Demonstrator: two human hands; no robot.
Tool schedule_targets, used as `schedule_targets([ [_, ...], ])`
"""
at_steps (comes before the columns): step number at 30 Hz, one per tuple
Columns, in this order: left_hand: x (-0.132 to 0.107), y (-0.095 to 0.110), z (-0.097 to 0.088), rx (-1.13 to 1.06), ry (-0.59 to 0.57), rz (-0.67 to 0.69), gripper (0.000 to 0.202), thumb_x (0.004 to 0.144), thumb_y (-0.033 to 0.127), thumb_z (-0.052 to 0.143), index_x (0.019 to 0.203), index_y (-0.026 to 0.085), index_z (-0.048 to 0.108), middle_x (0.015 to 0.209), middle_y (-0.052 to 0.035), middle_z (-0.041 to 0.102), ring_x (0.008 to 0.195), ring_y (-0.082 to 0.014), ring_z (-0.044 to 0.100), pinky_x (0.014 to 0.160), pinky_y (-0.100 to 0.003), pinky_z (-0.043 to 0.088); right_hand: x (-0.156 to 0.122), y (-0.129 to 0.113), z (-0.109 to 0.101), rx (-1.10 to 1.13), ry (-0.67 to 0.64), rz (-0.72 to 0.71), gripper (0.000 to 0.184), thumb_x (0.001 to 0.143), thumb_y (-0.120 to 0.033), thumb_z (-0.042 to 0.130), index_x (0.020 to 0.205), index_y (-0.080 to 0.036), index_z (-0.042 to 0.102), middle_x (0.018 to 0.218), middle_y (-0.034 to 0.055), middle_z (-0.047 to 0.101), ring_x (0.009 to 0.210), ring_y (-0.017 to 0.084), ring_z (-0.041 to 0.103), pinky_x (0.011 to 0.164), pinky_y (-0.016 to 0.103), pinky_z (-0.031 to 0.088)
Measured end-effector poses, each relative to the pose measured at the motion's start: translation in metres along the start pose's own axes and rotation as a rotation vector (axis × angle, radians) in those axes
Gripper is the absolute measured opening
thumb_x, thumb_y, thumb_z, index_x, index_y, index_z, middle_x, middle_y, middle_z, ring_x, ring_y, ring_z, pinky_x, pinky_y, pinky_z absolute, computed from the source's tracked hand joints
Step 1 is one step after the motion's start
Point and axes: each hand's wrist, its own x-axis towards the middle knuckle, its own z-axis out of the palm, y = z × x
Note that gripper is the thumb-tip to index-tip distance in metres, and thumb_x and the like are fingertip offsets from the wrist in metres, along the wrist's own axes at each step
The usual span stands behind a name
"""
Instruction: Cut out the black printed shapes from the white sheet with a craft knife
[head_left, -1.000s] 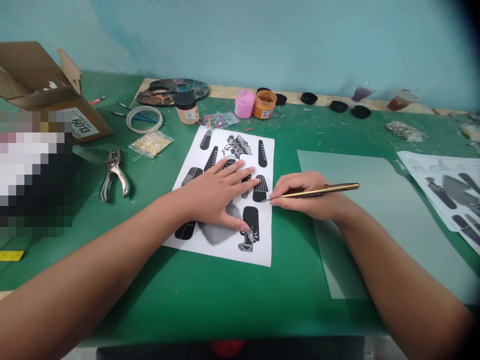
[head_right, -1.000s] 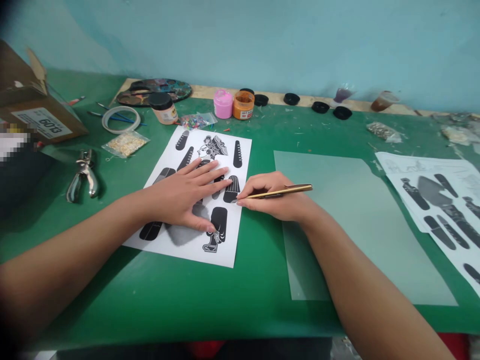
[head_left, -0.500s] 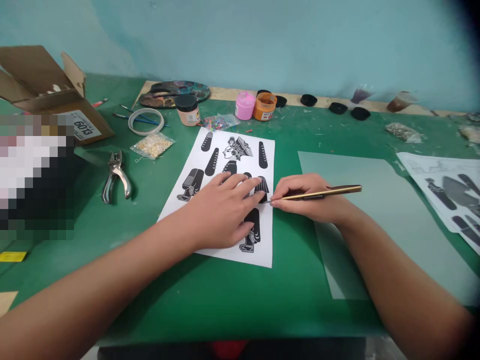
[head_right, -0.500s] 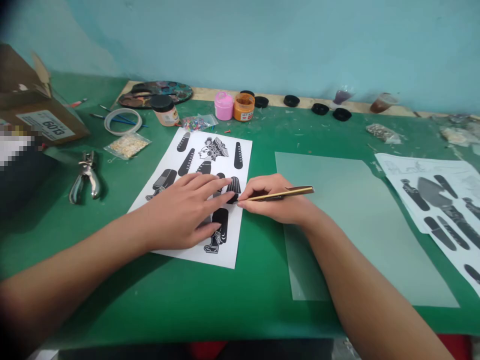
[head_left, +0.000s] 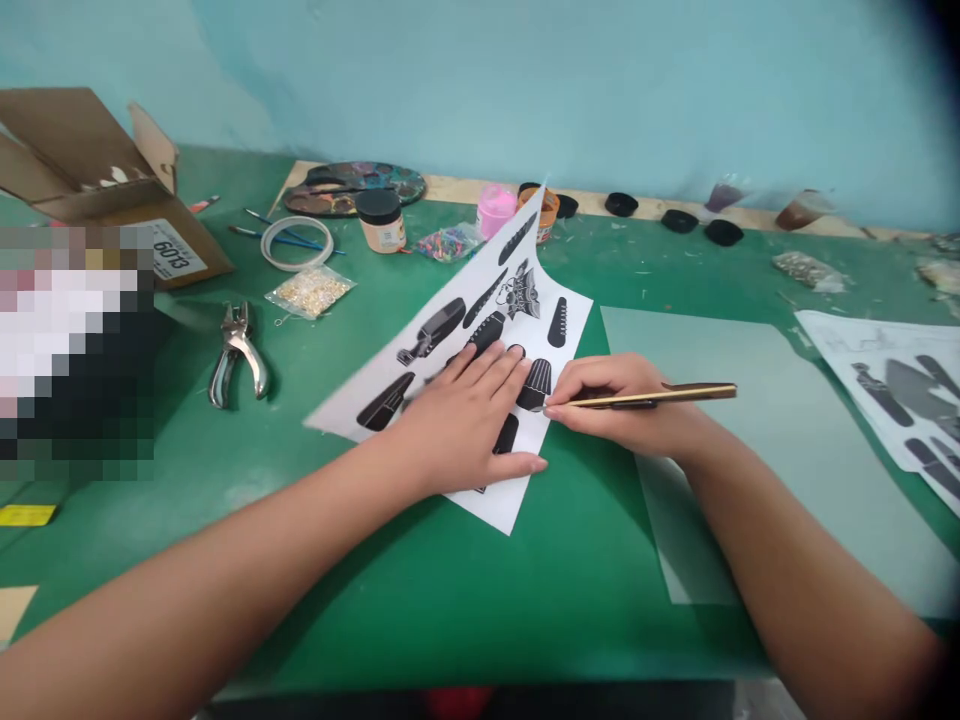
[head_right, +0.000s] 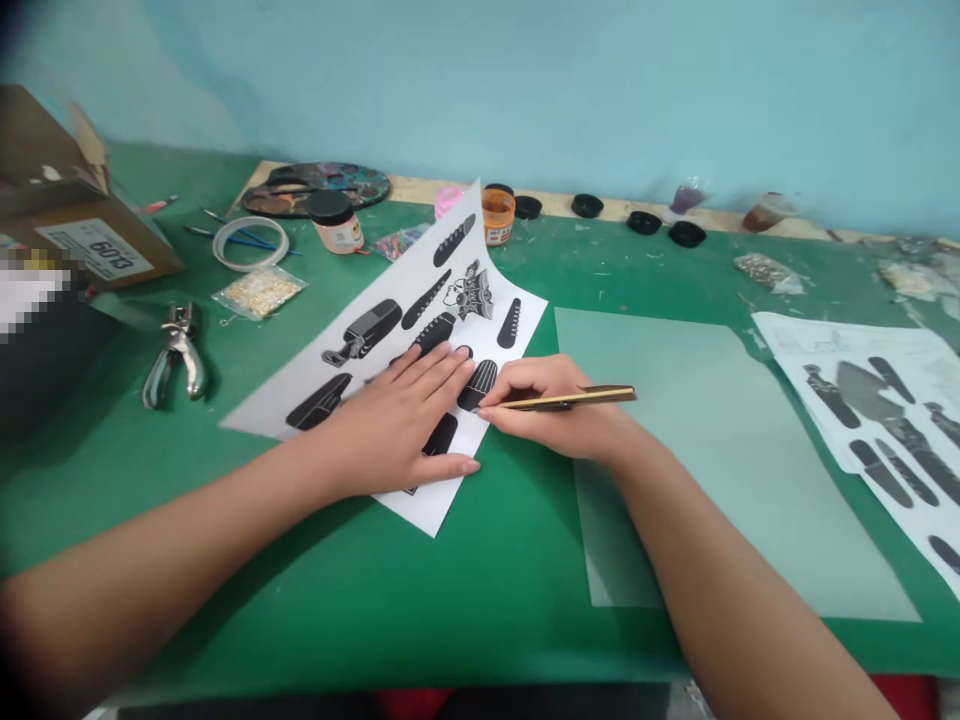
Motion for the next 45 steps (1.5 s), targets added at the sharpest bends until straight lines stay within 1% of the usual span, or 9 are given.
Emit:
schedule_targets([
  [4, 0.001, -0.018, -0.003, 0.02, 0.006, 0.107, 0.095, 0.09, 0.078, 0.029, 0.157, 0.012, 0.023, 0.164, -0.0099, 0.014, 0.153, -0.0278, 0.008, 0.123, -0.047, -0.002, -0.001, 0.001, 0.001, -0.033, 0.019, -0.03, 0.009, 0.084, -0.028, 0.069, 0.08, -0.021, 0.072, 0.081, 0.0017, 0.072, 0.073, 0.015, 0.065, 0.065, 0.027, 0.046],
  [7, 0.002, -0.025, -0.002, 0.023, 0.016, 0.131, 0.092, 0.09, 0.079, 0.028, 0.157, 0.017, 0.022, 0.165, -0.0063, 0.014, 0.153, -0.0282, 0.008, 0.122, -0.049, -0.005, -0.001, 0.003, 0.0, -0.044, 0.013, -0.049, 0.009, 0.085, -0.028, 0.068, 0.08, -0.021, 0.071, 0.081, 0.0018, 0.072, 0.073, 0.016, 0.065, 0.066, 0.028, 0.047],
  [9, 0.002, -0.026, -0.002, 0.026, 0.014, 0.137, 0.093, 0.089, 0.079, 0.028, 0.158, 0.017, 0.021, 0.165, -0.0061, 0.014, 0.153, -0.0286, 0.008, 0.122, -0.05, -0.005, -0.001, 0.005, -0.001, -0.035, 0.008, -0.043, 0.01, 0.086, -0.027, 0.067, 0.08, -0.021, 0.071, 0.08, 0.002, 0.072, 0.073, 0.016, 0.065, 0.066, 0.028, 0.047],
  [17, 0.002, -0.026, -0.002, 0.029, 0.014, 0.144, 0.093, 0.089, 0.08, 0.026, 0.157, 0.016, 0.022, 0.165, -0.0053, 0.013, 0.153, -0.0281, 0.008, 0.123, -0.05, -0.004, -0.001, 0.009, -0.002, -0.003, 0.002, -0.028, 0.008, 0.083, -0.027, 0.069, 0.08, -0.021, 0.073, 0.081, 0.0017, 0.072, 0.071, 0.014, 0.063, 0.063, 0.027, 0.045],
  [22, 0.002, -0.026, -0.003, 0.034, 0.008, 0.139, 0.094, 0.089, 0.08, 0.025, 0.158, 0.016, 0.021, 0.165, -0.0053, 0.012, 0.153, -0.0276, 0.008, 0.122, -0.049, -0.005, -0.002, 0.009, -0.002, 0.006, -0.006, -0.051, 0.008, 0.083, -0.026, 0.069, 0.081, -0.02, 0.073, 0.081, 0.0022, 0.072, 0.072, 0.014, 0.063, 0.064, 0.026, 0.045],
  [27, 0.002, -0.025, -0.003, 0.043, 0.003, 0.134, 0.093, 0.09, 0.08, 0.025, 0.157, 0.017, 0.022, 0.165, -0.0055, 0.013, 0.153, -0.0273, 0.008, 0.122, -0.047, -0.006, -0.003, 0.008, -0.001, -0.029, 0.014, -0.056, 0.007, 0.083, -0.025, 0.069, 0.079, -0.02, 0.072, 0.08, 0.0017, 0.072, 0.07, 0.014, 0.063, 0.062, 0.026, 0.044],
  [35, 0.002, -0.025, -0.004, 0.033, 0.005, 0.135, 0.093, 0.089, 0.08, 0.026, 0.158, 0.017, 0.022, 0.164, -0.0062, 0.015, 0.153, -0.0278, 0.008, 0.122, -0.048, -0.005, -0.004, 0.009, 0.0, -0.102, 0.006, -0.155, 0.009, 0.086, -0.024, 0.065, 0.08, -0.021, 0.07, 0.078, 0.0012, 0.071, 0.068, 0.014, 0.061, 0.063, 0.027, 0.043],
  [42, 0.002, -0.023, -0.009, 0.026, -0.017, 0.126, 0.092, 0.09, 0.078, 0.03, 0.158, 0.018, 0.021, 0.164, -0.0064, 0.015, 0.153, -0.0289, 0.009, 0.123, -0.048, -0.003, -0.004, 0.009, -0.003, -0.055, -0.012, -0.11, 0.009, 0.086, -0.025, 0.066, 0.08, -0.02, 0.07, 0.079, 0.0017, 0.07, 0.068, 0.013, 0.06, 0.061, 0.026, 0.042],
  [45, 0.002, -0.023, -0.009, 0.026, -0.022, 0.126, 0.092, 0.089, 0.079, 0.031, 0.158, 0.018, 0.021, 0.164, -0.0063, 0.014, 0.153, -0.0293, 0.009, 0.123, -0.049, -0.002, -0.003, 0.009, -0.004, -0.03, -0.023, -0.115, 0.009, 0.085, -0.024, 0.066, 0.08, -0.019, 0.07, 0.077, 0.0016, 0.07, 0.068, 0.013, 0.06, 0.061, 0.026, 0.043],
])
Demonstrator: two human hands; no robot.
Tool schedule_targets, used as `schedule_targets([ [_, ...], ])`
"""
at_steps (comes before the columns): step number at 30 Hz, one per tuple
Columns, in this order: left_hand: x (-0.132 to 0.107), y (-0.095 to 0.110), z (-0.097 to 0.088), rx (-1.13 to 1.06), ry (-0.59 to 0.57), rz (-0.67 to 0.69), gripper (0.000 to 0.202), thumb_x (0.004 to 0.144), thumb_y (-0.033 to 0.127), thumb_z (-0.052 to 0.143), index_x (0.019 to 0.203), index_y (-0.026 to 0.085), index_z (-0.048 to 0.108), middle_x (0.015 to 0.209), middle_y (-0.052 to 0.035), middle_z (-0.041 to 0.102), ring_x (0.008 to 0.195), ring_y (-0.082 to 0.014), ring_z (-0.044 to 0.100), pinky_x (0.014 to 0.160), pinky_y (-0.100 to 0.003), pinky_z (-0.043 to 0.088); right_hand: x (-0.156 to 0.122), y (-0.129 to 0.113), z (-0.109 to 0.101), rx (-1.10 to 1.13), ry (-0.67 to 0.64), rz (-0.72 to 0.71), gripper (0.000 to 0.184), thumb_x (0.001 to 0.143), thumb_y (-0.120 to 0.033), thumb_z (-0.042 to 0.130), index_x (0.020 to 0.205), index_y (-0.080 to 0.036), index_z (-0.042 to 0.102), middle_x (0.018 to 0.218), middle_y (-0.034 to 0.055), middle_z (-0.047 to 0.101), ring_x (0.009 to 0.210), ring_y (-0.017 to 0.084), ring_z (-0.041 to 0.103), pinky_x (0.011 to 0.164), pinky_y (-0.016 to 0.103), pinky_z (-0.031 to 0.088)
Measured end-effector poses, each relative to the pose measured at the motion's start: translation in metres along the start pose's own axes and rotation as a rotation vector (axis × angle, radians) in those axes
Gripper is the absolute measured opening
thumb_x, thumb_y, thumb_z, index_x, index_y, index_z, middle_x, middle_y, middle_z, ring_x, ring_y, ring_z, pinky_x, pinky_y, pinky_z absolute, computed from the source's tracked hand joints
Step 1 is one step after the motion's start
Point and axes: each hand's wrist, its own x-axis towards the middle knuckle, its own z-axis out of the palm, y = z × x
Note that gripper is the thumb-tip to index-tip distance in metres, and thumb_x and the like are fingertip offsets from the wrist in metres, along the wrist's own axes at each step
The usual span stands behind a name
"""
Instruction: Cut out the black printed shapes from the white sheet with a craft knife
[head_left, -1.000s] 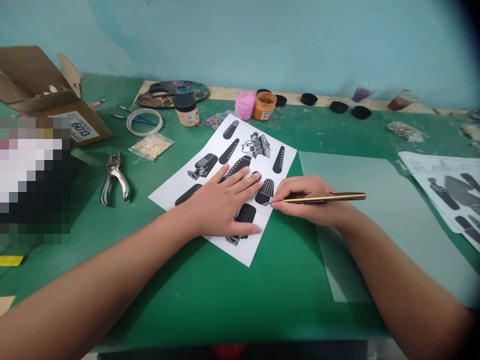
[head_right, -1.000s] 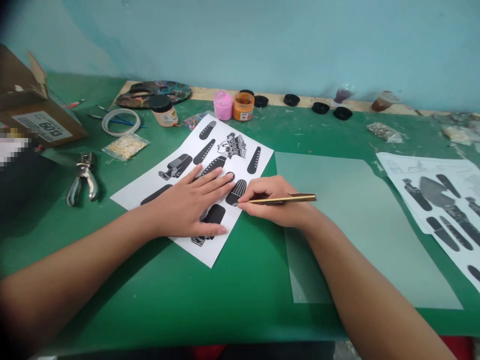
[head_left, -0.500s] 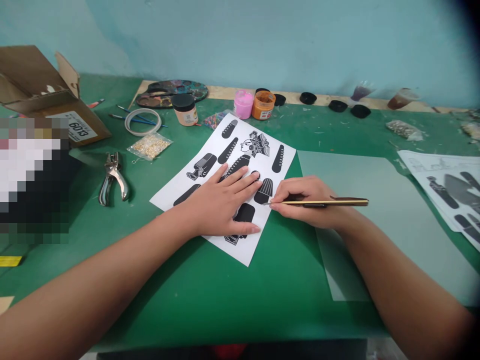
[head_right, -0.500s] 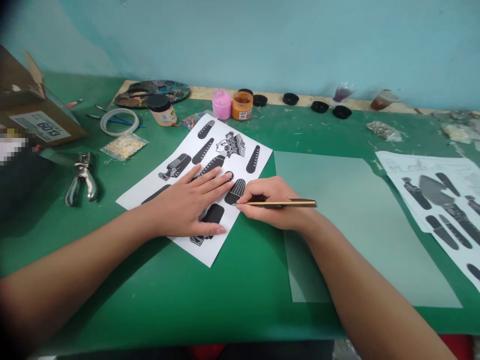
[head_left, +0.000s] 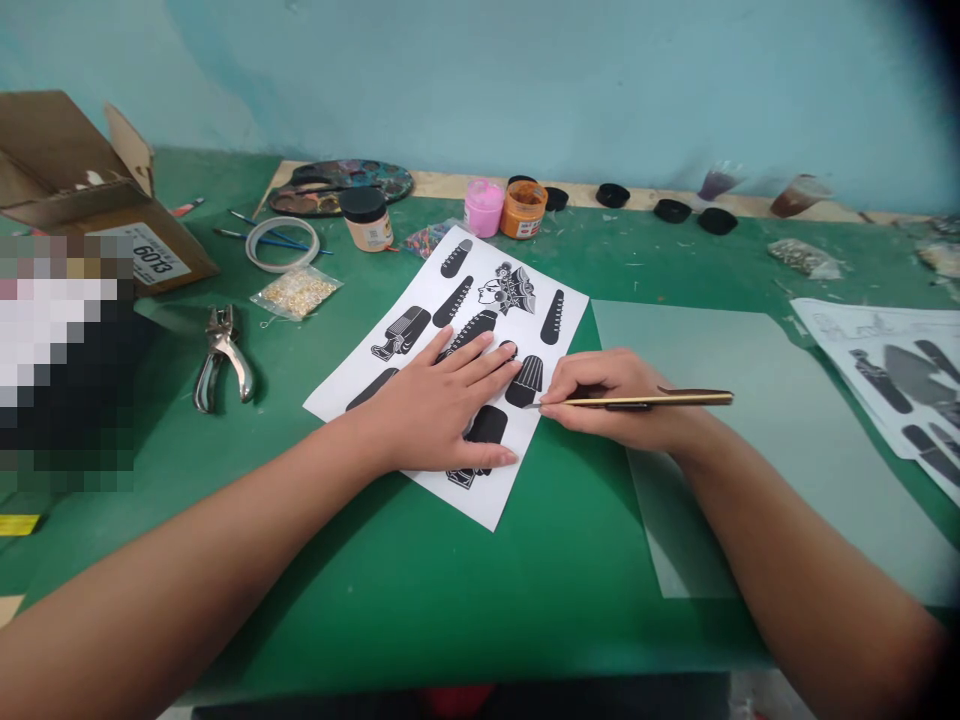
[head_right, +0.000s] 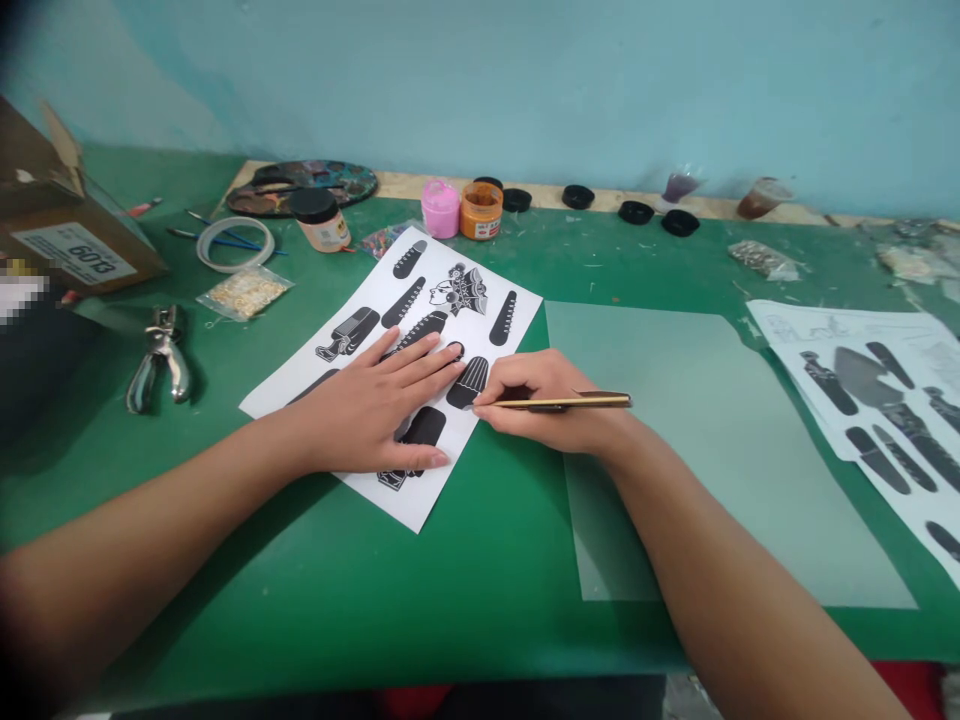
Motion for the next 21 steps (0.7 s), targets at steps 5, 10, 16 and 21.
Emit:
schedule_targets([
  [5, 0.0, 0.0, 0.001, 0.003, -0.01, 0.001, 0.093, 0.09, 0.079, 0.031, 0.158, 0.016, 0.021, 0.165, -0.0059, 0.013, 0.153, -0.0283, 0.008, 0.122, -0.048, -0.004, 0.001, 0.0, -0.002, 0.029, -0.002, -0.005, 0.01, 0.085, -0.025, 0.067, 0.079, -0.018, 0.071, 0.076, 0.0022, 0.069, 0.067, 0.013, 0.06, 0.061, 0.026, 0.043],
  [10, -0.001, -0.001, 0.001, 0.0, -0.005, 0.002, 0.093, 0.089, 0.079, 0.031, 0.157, 0.016, 0.022, 0.164, -0.006, 0.014, 0.153, -0.0281, 0.009, 0.122, -0.048, -0.004, 0.001, -0.001, -0.006, 0.048, -0.032, 0.011, 0.011, 0.086, -0.025, 0.066, 0.078, -0.018, 0.071, 0.078, 0.0029, 0.07, 0.069, 0.013, 0.061, 0.062, 0.026, 0.044],
  [16, -0.001, -0.001, 0.001, -0.01, 0.003, 0.007, 0.092, 0.089, 0.079, 0.032, 0.158, 0.018, 0.021, 0.164, -0.0063, 0.014, 0.153, -0.0282, 0.009, 0.122, -0.048, -0.004, -0.001, 0.006, -0.003, 0.172, 0.07, 0.112, 0.016, 0.082, -0.034, 0.073, 0.076, -0.019, 0.071, 0.074, 0.0032, 0.07, 0.066, 0.015, 0.062, 0.057, 0.027, 0.046],
  [21, -0.001, -0.011, -0.002, -0.049, -0.009, 0.063, 0.094, 0.088, 0.079, 0.036, 0.158, 0.02, 0.018, 0.164, -0.0056, 0.016, 0.153, -0.0281, 0.01, 0.122, -0.048, -0.003, 0.0, 0.013, 0.005, 0.146, 0.49, 0.161, 0.022, 0.086, -0.043, 0.069, 0.091, -0.022, 0.071, 0.076, 0.004, 0.073, 0.068, 0.02, 0.069, 0.065, 0.033, 0.055],
])
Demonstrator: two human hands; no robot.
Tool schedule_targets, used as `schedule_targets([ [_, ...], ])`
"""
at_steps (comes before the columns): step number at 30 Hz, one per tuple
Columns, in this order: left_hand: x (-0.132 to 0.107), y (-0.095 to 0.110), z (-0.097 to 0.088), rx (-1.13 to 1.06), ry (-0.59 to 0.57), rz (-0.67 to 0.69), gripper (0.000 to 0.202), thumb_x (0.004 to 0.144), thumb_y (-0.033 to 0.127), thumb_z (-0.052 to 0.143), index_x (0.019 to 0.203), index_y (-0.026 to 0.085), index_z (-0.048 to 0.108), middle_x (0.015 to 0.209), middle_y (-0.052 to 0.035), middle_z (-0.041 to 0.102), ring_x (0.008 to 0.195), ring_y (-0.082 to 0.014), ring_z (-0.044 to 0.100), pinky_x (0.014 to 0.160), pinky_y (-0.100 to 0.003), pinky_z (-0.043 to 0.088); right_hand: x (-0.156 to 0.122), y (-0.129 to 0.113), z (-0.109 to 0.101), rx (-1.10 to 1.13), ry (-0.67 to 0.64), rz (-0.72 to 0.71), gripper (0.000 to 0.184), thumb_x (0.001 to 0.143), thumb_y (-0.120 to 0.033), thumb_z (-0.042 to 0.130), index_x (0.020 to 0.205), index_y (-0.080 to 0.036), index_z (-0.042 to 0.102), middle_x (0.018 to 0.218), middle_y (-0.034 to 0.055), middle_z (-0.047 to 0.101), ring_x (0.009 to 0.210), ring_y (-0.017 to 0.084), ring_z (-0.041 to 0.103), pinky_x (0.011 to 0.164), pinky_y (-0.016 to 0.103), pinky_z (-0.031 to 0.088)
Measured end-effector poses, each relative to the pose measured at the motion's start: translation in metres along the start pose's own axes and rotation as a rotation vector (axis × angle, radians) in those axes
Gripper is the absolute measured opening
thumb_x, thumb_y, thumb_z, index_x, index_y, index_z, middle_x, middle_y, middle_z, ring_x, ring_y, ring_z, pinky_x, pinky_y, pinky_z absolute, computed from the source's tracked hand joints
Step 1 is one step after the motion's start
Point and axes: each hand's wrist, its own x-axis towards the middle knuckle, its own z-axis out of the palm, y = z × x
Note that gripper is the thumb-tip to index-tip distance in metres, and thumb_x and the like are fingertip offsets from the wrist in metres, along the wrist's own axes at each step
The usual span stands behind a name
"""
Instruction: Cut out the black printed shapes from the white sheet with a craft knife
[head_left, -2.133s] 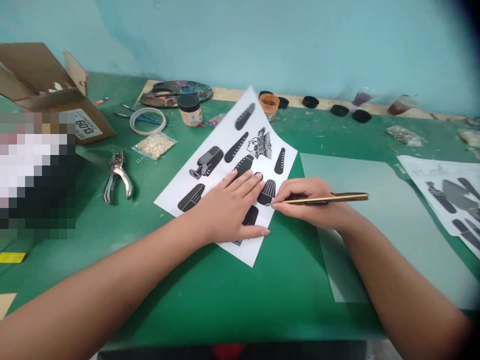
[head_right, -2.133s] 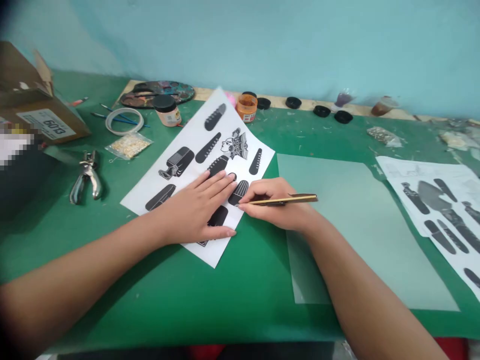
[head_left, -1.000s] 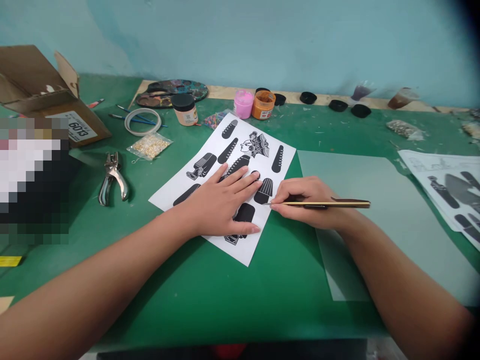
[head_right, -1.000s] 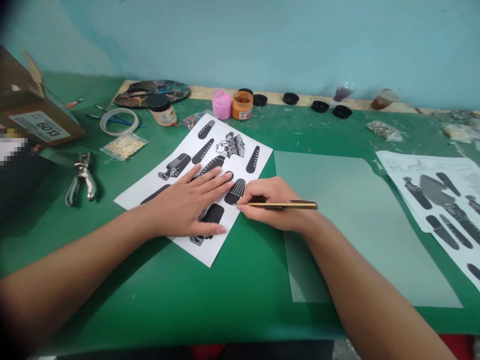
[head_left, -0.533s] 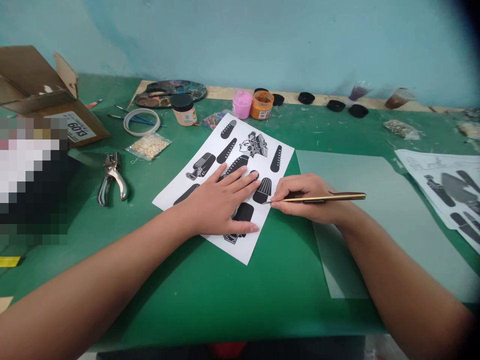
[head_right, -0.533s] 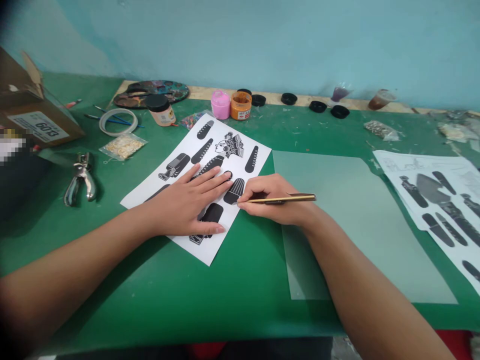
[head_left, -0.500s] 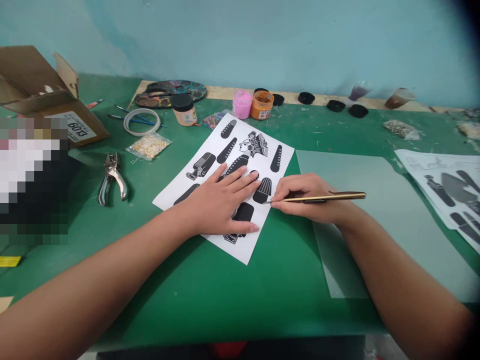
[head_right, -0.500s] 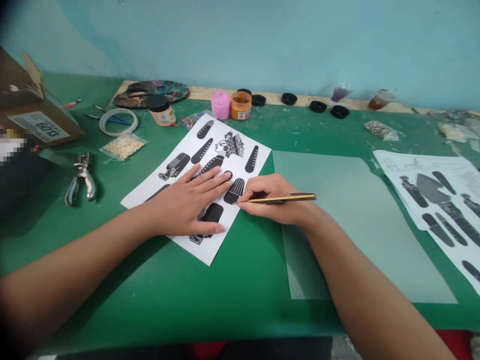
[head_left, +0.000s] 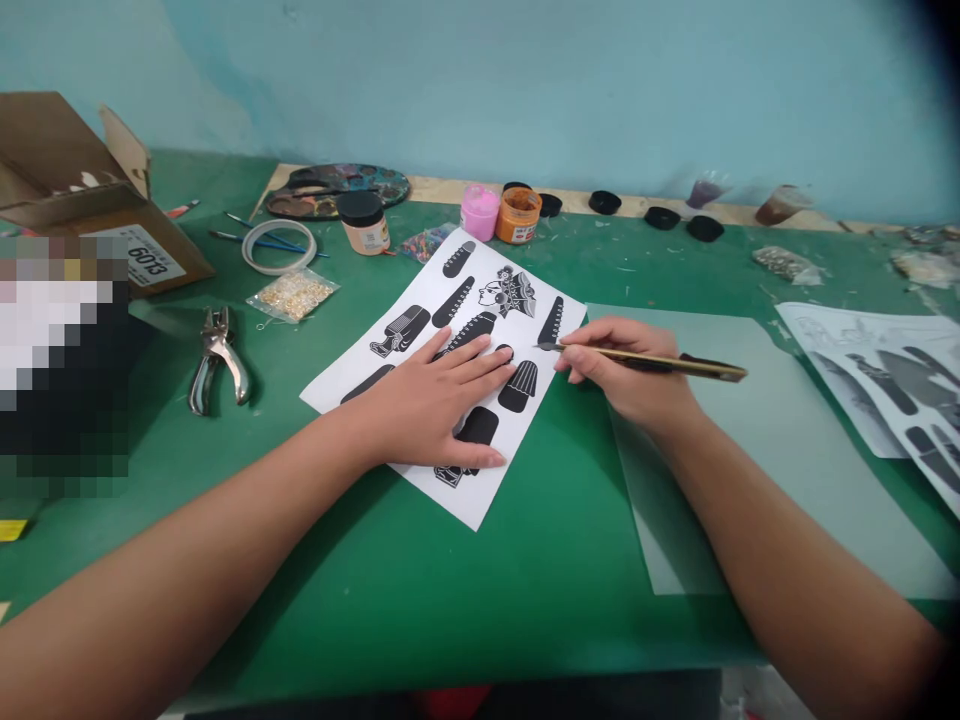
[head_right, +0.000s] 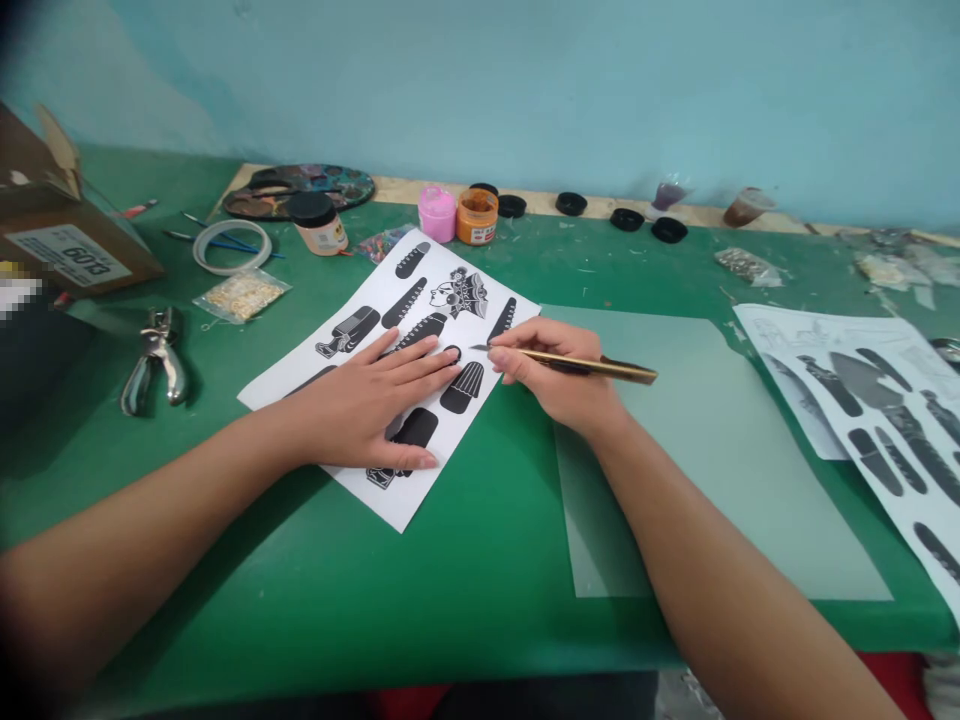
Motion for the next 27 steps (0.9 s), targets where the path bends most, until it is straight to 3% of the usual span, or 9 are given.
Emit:
schedule_targets([
  [2, -0.001, -0.009, -0.004, -0.024, -0.017, 0.052, 0.096, 0.085, 0.08, 0.041, 0.158, 0.021, 0.019, 0.164, -0.0053, 0.019, 0.153, -0.0279, 0.012, 0.123, -0.048, -0.002, -0.001, -0.002, 0.003, -0.151, -0.01, -0.07, 0.025, 0.094, -0.041, 0.06, 0.107, -0.023, 0.071, 0.089, 0.0059, 0.077, 0.085, 0.023, 0.073, 0.08, 0.037, 0.056],
  [5, -0.004, -0.022, -0.013, -0.03, -0.016, 0.104, 0.09, 0.085, 0.077, 0.047, 0.155, 0.024, 0.03, 0.161, -0.0045, 0.028, 0.152, -0.0287, 0.015, 0.123, -0.048, 0.0, -0.002, -0.01, 0.006, -0.399, -0.166, -0.2, 0.029, 0.099, -0.034, 0.049, 0.115, -0.024, 0.07, 0.109, 0.0072, 0.077, 0.106, 0.026, 0.071, 0.093, 0.041, 0.053],
  [9, -0.009, -0.019, -0.022, 0.053, 0.032, 0.018, 0.066, 0.093, 0.067, 0.046, 0.142, 0.024, 0.052, 0.152, -0.004, 0.047, 0.149, -0.0298, 0.026, 0.122, -0.049, 0.004, -0.007, -0.02, 0.013, -0.597, -0.25, -0.278, 0.031, 0.099, -0.035, 0.046, 0.112, -0.024, 0.073, 0.111, 0.0061, 0.077, 0.1, 0.027, 0.072, 0.086, 0.04, 0.055],
  [11, -0.011, -0.01, -0.021, 0.071, 0.026, -0.071, 0.075, 0.091, 0.071, 0.044, 0.145, 0.02, 0.049, 0.153, -0.0071, 0.045, 0.146, -0.0313, 0.032, 0.121, -0.048, 0.011, -0.012, -0.023, 0.016, -0.67, -0.247, -0.291, 0.033, 0.1, -0.038, 0.046, 0.115, -0.025, 0.072, 0.109, 0.0058, 0.077, 0.093, 0.026, 0.072, 0.08, 0.038, 0.056],
  [13, -0.011, -0.001, -0.017, 0.063, 0.001, -0.126, 0.091, 0.085, 0.079, 0.043, 0.152, 0.016, 0.037, 0.159, -0.01, 0.033, 0.147, -0.0336, 0.029, 0.12, -0.051, 0.014, -0.018, -0.025, 0.018, -0.711, -0.23, -0.298, 0.036, 0.1, -0.041, 0.046, 0.12, -0.026, 0.071, 0.103, 0.0061, 0.078, 0.085, 0.025, 0.072, 0.074, 0.036, 0.054],
  [16, -0.01, 0.0, -0.01, 0.031, -0.031, -0.087, 0.101, 0.082, 0.082, 0.043, 0.157, 0.017, 0.023, 0.164, -0.0083, 0.016, 0.152, -0.034, 0.01, 0.121, -0.058, 0.003, -0.024, -0.029, 0.019, -0.593, -0.203, -0.296, 0.047, 0.102, -0.05, 0.038, 0.13, -0.026, 0.066, 0.087, 0.0061, 0.078, 0.075, 0.022, 0.07, 0.071, 0.035, 0.052],
  [20, -0.007, -0.013, -0.008, -0.047, -0.044, 0.02, 0.089, 0.09, 0.074, 0.04, 0.158, 0.02, 0.019, 0.164, -0.0044, 0.015, 0.153, -0.0283, 0.006, 0.121, -0.054, -0.006, -0.021, -0.035, 0.024, -0.204, -0.177, -0.231, 0.059, 0.103, -0.056, 0.026, 0.124, -0.023, 0.07, 0.079, 0.0056, 0.072, 0.074, 0.019, 0.067, 0.07, 0.033, 0.052],
  [24, -0.007, -0.021, -0.011, -0.084, -0.051, 0.047, 0.079, 0.094, 0.064, 0.043, 0.157, 0.021, 0.021, 0.164, -0.0037, 0.017, 0.153, -0.0258, 0.007, 0.122, -0.052, -0.004, -0.011, -0.039, 0.038, -0.125, -0.242, -0.084, 0.021, 0.094, -0.036, 0.059, 0.098, -0.023, 0.076, 0.084, 0.0029, 0.074, 0.072, 0.018, 0.068, 0.068, 0.03, 0.053],
  [27, -0.008, -0.023, -0.013, -0.114, -0.048, 0.043, 0.088, 0.09, 0.062, 0.052, 0.158, 0.017, 0.018, 0.164, -0.0057, 0.016, 0.153, -0.026, 0.007, 0.123, -0.052, -0.004, -0.009, -0.04, 0.046, -0.135, -0.257, -0.034, 0.007, 0.085, -0.026, 0.067, 0.086, -0.022, 0.073, 0.08, 0.0015, 0.075, 0.07, 0.017, 0.068, 0.067, 0.029, 0.053],
])
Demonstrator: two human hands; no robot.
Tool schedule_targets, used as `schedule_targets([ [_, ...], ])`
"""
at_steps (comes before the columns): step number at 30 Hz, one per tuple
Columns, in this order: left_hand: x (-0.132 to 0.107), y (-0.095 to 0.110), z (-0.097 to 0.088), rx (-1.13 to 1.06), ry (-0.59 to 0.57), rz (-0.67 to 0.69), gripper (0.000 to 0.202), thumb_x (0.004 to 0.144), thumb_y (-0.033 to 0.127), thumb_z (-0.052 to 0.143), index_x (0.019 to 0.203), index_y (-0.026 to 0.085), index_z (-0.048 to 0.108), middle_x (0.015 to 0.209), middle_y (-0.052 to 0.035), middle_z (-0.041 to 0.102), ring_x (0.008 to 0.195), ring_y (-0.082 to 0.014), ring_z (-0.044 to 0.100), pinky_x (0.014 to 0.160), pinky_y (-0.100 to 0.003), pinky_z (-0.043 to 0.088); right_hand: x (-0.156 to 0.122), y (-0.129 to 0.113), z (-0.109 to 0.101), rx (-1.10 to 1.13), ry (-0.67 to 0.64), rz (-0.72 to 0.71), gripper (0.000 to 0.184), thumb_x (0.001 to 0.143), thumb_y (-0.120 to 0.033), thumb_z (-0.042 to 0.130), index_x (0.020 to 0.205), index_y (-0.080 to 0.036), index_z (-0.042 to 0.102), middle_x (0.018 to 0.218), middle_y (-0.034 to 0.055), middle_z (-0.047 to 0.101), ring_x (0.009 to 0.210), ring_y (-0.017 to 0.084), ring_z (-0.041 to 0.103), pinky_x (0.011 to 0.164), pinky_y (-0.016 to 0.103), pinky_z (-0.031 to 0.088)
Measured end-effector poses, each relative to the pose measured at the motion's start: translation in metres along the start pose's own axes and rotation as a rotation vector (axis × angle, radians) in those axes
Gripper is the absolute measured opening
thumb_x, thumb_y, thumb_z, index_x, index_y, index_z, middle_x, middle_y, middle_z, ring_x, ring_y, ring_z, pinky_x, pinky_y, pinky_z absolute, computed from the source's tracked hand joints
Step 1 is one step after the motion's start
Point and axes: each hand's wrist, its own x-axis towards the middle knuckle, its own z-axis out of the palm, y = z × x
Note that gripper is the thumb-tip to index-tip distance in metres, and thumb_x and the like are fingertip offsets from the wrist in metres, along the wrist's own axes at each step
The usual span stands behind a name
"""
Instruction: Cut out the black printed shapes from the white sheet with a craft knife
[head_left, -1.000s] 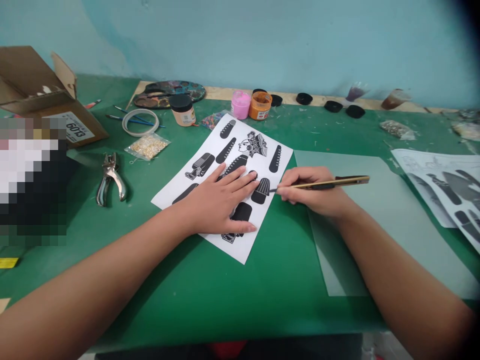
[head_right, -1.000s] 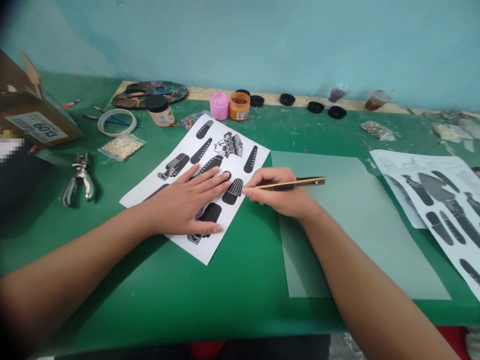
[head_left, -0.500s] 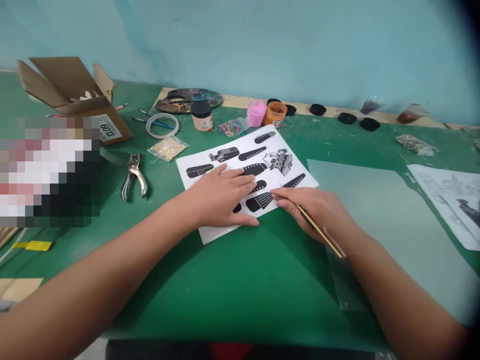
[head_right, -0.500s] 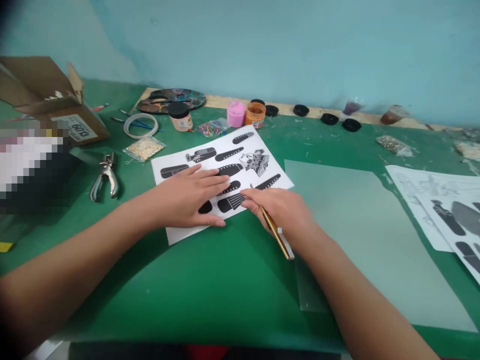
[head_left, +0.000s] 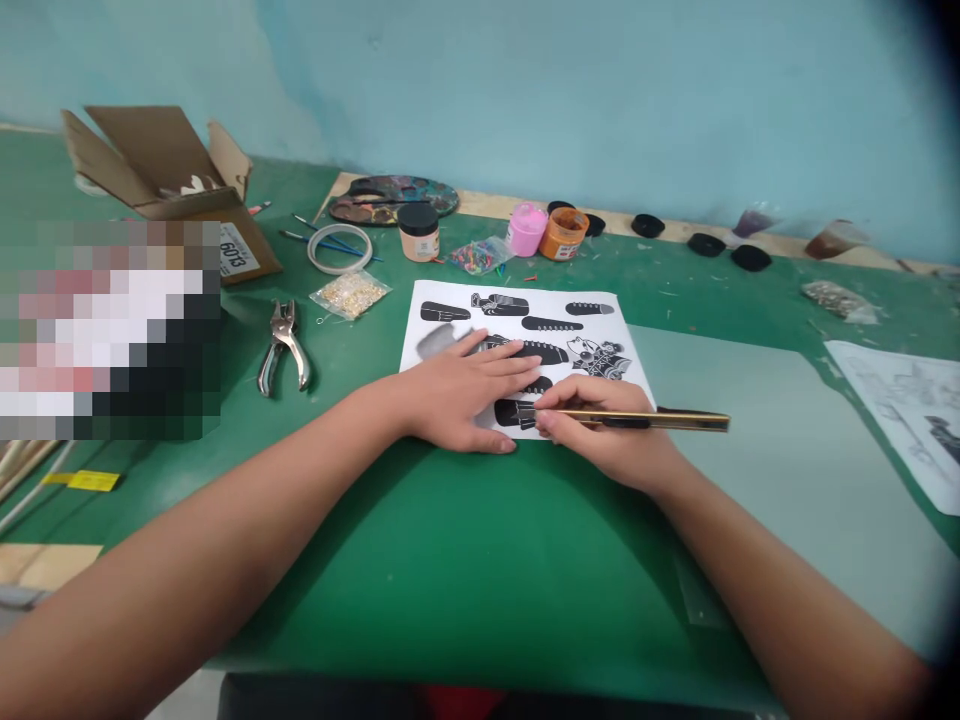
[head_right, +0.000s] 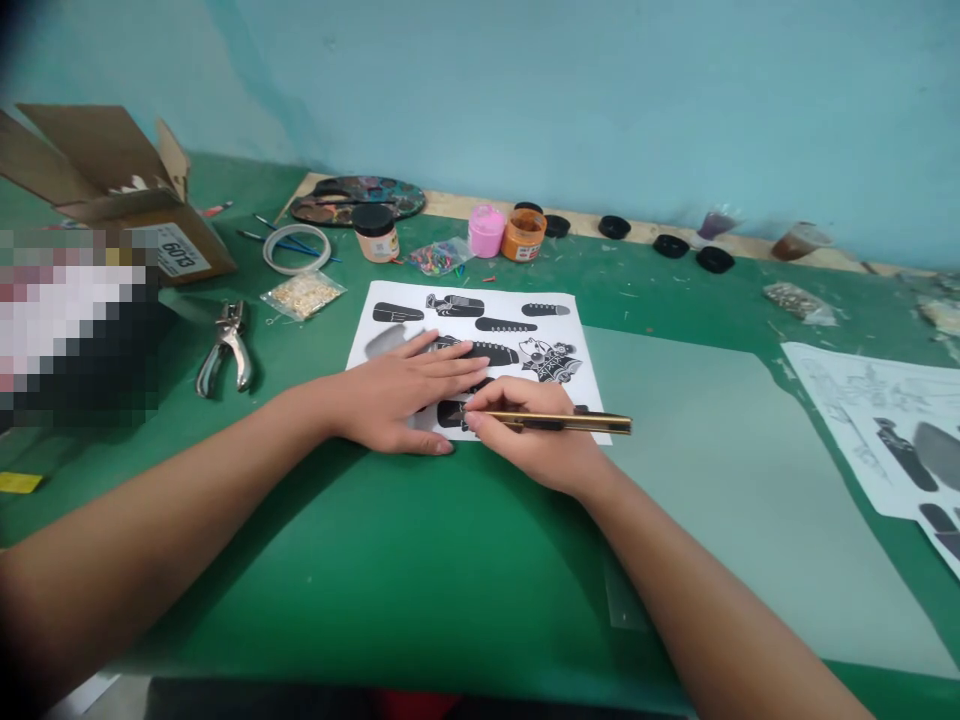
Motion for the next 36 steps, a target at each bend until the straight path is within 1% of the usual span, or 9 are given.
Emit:
schedule_targets([
  [2, -0.001, -0.003, -0.003, -0.042, -0.009, 0.014, 0.086, 0.089, 0.056, 0.055, 0.157, 0.017, 0.021, 0.164, -0.0058, 0.018, 0.153, -0.025, 0.008, 0.123, -0.05, -0.002, 0.001, 0.0, 0.002, 0.001, -0.029, -0.03, 0.007, 0.084, -0.026, 0.068, 0.084, -0.022, 0.073, 0.08, 0.0014, 0.076, 0.071, 0.017, 0.069, 0.067, 0.029, 0.053],
  [5, -0.002, -0.011, -0.009, -0.134, -0.025, 0.054, 0.071, 0.091, 0.039, 0.055, 0.154, 0.019, 0.031, 0.162, -0.0047, 0.025, 0.153, -0.0217, 0.014, 0.125, -0.046, 0.004, 0.002, 0.0, 0.004, -0.015, -0.045, -0.051, 0.008, 0.084, -0.028, 0.068, 0.084, -0.023, 0.075, 0.086, 0.0021, 0.077, 0.078, 0.018, 0.071, 0.071, 0.029, 0.054],
  [7, -0.002, -0.017, -0.012, -0.183, -0.018, 0.079, 0.064, 0.09, 0.028, 0.053, 0.151, 0.018, 0.039, 0.161, -0.0048, 0.03, 0.152, -0.0206, 0.018, 0.125, -0.043, 0.007, 0.002, -0.001, 0.005, -0.03, -0.023, 0.001, 0.01, 0.084, -0.029, 0.069, 0.082, -0.023, 0.076, 0.083, 0.0014, 0.078, 0.076, 0.019, 0.071, 0.069, 0.029, 0.054],
  [9, -0.001, -0.021, -0.013, -0.205, -0.009, 0.098, 0.06, 0.089, 0.023, 0.052, 0.148, 0.016, 0.044, 0.16, -0.0061, 0.033, 0.151, -0.0217, 0.02, 0.125, -0.043, 0.009, 0.002, -0.003, 0.006, -0.05, -0.001, 0.062, 0.01, 0.083, -0.03, 0.069, 0.082, -0.024, 0.077, 0.076, 0.0001, 0.077, 0.071, 0.018, 0.071, 0.065, 0.028, 0.054],
  [13, 0.001, -0.024, -0.009, -0.208, -0.006, 0.129, 0.058, 0.089, 0.022, 0.052, 0.146, 0.015, 0.047, 0.159, -0.007, 0.034, 0.151, -0.0238, 0.019, 0.125, -0.045, 0.007, 0.001, -0.006, 0.01, -0.095, 0.041, 0.07, 0.01, 0.082, -0.029, 0.069, 0.08, -0.024, 0.078, 0.074, -0.0008, 0.077, 0.067, 0.017, 0.07, 0.065, 0.028, 0.053],
  [18, 0.002, -0.023, -0.008, -0.19, -0.006, 0.119, 0.061, 0.089, 0.022, 0.054, 0.149, 0.015, 0.043, 0.159, -0.0071, 0.034, 0.152, -0.0229, 0.018, 0.125, -0.041, 0.008, -0.001, -0.005, 0.014, -0.106, 0.079, 0.017, 0.009, 0.082, -0.028, 0.07, 0.079, -0.023, 0.077, 0.075, -0.0003, 0.077, 0.065, 0.016, 0.069, 0.067, 0.028, 0.052],
  [22, 0.002, -0.023, -0.008, -0.186, 0.003, 0.12, 0.062, 0.089, 0.024, 0.055, 0.149, 0.016, 0.042, 0.159, -0.0067, 0.034, 0.151, -0.0236, 0.02, 0.125, -0.042, 0.01, -0.002, -0.007, 0.014, -0.102, 0.06, -0.016, 0.008, 0.082, -0.023, 0.069, 0.078, -0.022, 0.076, 0.075, -0.0011, 0.076, 0.066, 0.015, 0.069, 0.064, 0.025, 0.051],
  [26, 0.002, -0.024, -0.007, -0.192, 0.018, 0.132, 0.06, 0.089, 0.026, 0.056, 0.147, 0.016, 0.045, 0.158, -0.0074, 0.036, 0.151, -0.0247, 0.022, 0.124, -0.043, 0.01, -0.002, -0.008, 0.014, -0.107, 0.05, -0.057, 0.008, 0.082, -0.02, 0.069, 0.08, -0.022, 0.076, 0.077, -0.0013, 0.076, 0.068, 0.013, 0.069, 0.065, 0.023, 0.051],
  [36, 0.001, -0.024, -0.006, -0.209, 0.034, 0.132, 0.058, 0.089, 0.028, 0.059, 0.146, 0.019, 0.048, 0.158, -0.0076, 0.037, 0.15, -0.0247, 0.024, 0.124, -0.045, 0.009, -0.003, -0.007, 0.013, -0.147, 0.027, -0.087, 0.009, 0.084, -0.02, 0.067, 0.08, -0.023, 0.075, 0.079, -0.0018, 0.077, 0.07, 0.014, 0.069, 0.066, 0.025, 0.049],
])
